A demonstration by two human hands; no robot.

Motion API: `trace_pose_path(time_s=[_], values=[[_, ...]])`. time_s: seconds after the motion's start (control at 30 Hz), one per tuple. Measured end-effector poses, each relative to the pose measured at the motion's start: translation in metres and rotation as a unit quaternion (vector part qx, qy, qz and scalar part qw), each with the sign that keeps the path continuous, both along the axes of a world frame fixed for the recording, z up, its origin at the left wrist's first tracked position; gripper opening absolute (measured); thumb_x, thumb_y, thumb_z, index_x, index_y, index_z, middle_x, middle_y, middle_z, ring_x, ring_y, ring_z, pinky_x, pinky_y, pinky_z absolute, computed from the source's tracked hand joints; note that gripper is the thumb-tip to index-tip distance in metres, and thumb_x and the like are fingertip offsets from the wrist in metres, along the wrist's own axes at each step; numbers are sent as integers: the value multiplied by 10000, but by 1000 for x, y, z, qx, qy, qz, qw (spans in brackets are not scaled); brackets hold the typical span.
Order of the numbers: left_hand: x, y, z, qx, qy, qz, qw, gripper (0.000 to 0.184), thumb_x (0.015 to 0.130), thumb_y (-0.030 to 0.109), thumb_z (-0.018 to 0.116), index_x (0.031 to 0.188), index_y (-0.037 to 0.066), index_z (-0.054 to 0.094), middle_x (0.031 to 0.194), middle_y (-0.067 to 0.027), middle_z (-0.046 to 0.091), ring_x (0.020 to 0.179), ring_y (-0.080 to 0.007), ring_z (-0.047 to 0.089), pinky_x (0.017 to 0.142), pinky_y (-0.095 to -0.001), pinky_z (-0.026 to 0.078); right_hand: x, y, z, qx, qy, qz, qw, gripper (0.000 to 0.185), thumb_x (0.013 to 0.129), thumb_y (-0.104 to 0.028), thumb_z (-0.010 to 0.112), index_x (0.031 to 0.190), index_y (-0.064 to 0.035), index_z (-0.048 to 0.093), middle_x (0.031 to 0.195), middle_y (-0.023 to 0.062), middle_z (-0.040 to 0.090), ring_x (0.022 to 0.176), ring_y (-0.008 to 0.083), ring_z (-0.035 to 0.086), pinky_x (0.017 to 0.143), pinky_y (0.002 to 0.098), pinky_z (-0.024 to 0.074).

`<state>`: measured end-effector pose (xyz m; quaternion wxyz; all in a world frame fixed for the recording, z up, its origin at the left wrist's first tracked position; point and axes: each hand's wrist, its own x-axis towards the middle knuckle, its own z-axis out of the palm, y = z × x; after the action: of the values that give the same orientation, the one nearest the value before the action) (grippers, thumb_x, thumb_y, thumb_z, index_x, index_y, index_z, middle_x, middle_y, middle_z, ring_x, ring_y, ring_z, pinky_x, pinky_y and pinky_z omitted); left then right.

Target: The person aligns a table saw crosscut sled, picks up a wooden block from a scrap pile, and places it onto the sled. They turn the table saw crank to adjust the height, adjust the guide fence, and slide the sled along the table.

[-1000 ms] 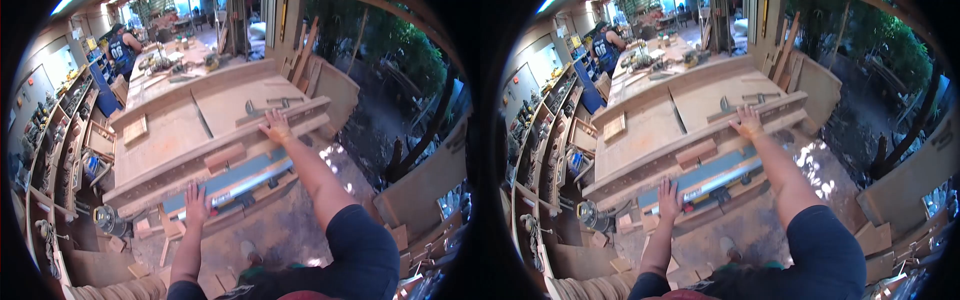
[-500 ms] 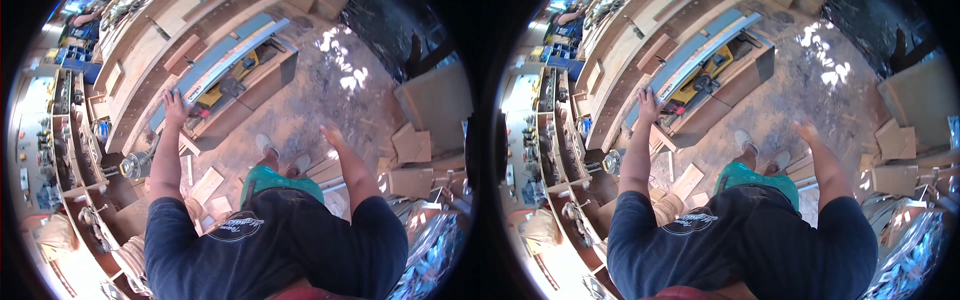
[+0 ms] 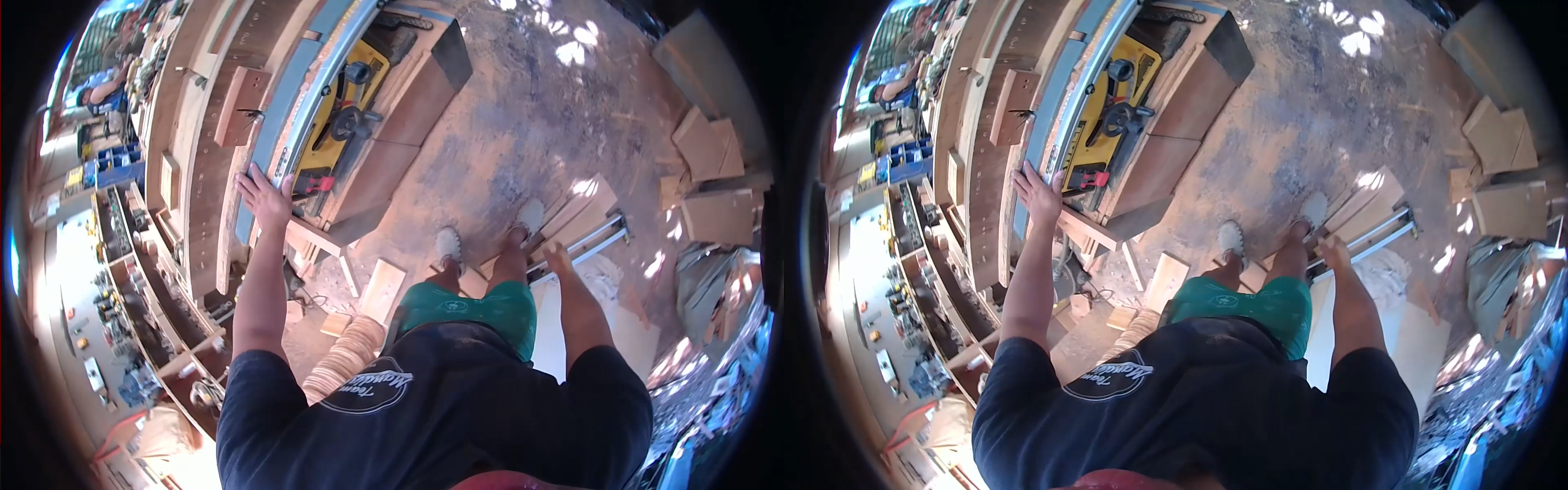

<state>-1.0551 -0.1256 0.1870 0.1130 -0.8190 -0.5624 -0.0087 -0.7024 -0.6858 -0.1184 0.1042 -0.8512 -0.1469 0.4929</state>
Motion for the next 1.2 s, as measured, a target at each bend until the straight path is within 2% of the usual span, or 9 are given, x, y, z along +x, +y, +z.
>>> trace_pose_path(time_s=[0.2, 0.27, 0.33, 0.47, 0.67, 0.77, 0.83, 0.97, 1.2], values=[[-12, 1, 7, -5, 13, -53, 999, 881, 887, 541, 571, 1498, 28, 198, 1518, -339, 155, 1413, -519, 109, 1138, -578, 120, -71, 161, -31, 123, 9, 10, 992, 719, 890, -518, 537, 1381, -1, 446, 1364, 262, 493, 1292, 385, 452, 1082, 409, 359], [-23, 5, 18, 23, 132, -177, 975, 882, 869, 516, 602, 1481, -6, 238, 1521, -304, 201, 1423, -489, 131, 1145, -570, 109, -106, 204, -53, 194, 85, -109, 971, 706, 892, -485, 547, 1399, -11, 419, 1390, 249, 475, 1309, 390, 432, 1085, 412, 357], [-24, 10, 23, 45, 144, -256, 955, 835, 865, 442, 619, 1460, -33, 276, 1514, -280, 249, 1425, -466, 163, 1155, -553, 108, -131, 248, -9, 138, 102, -63, 983, 714, 884, -465, 572, 1414, -20, 397, 1425, 242, 438, 1318, 390, 425, 1087, 410, 356], [-18, 18, 23, -23, 65, -385, 920, 677, 885, 278, 576, 1425, -58, 345, 1474, -312, 298, 1381, -474, 267, 1145, -543, 189, -183, 303, 6, 300, 176, -54, 936, 742, 874, -489, 590, 1439, -61, 371, 1457, 232, 396, 1343, 363, 398, 1115, 405, 322], [-15, 16, 20, -25, 66, -371, 926, 644, 898, 239, 551, 1419, -76, 339, 1469, -327, 296, 1377, -475, 282, 1143, -526, 211, -169, 418, 49, 512, 133, 1, 849, 749, 896, -482, 571, 1460, -51, 330, 1430, 244, 418, 1333, 361, 403, 1120, 417, 312], [-18, 18, 17, -34, 67, -376, 924, 663, 901, 240, 546, 1436, -69, 306, 1487, -323, 264, 1390, -474, 259, 1145, -526, 201, -180, 469, 62, 525, 199, -83, 823, 755, 903, -470, 575, 1463, -36, 314, 1442, 243, 409, 1344, 356, 398, 1116, 407, 317], [-19, 16, 18, -35, 71, -374, 924, 668, 902, 241, 544, 1441, -65, 295, 1492, -322, 253, 1393, -475, 251, 1146, -526, 198, -184, 498, 66, 506, 313, -282, 753, 754, 911, -450, 579, 1463, -17, 301, 1450, 246, 402, 1353, 350, 394, 1106, 391, 335], [-23, 20, 14, -37, 70, -383, 920, 678, 913, 272, 528, 1450, -57, 277, 1505, -319, 228, 1402, -480, 229, 1146, -527, 191, -172, 492, 90, 526, 340, -293, 723, 737, 915, -424, 582, 1458, -10, 304, 1483, 238, 352, 1335, 350, 421, 1093, 382, 358], [-26, 22, 12, -37, 64, -383, 921, 700, 942, 370, 499, 1459, -44, 273, 1523, -302, 210, 1417, -460, 216, 1147, -516, 192, -181, 486, 67, 587, 318, -267, 695, 718, 925, -394, 577, 1467, -20, 288, 1500, 221, 333, 1359, 339, 396, 1108, 389, 341]])
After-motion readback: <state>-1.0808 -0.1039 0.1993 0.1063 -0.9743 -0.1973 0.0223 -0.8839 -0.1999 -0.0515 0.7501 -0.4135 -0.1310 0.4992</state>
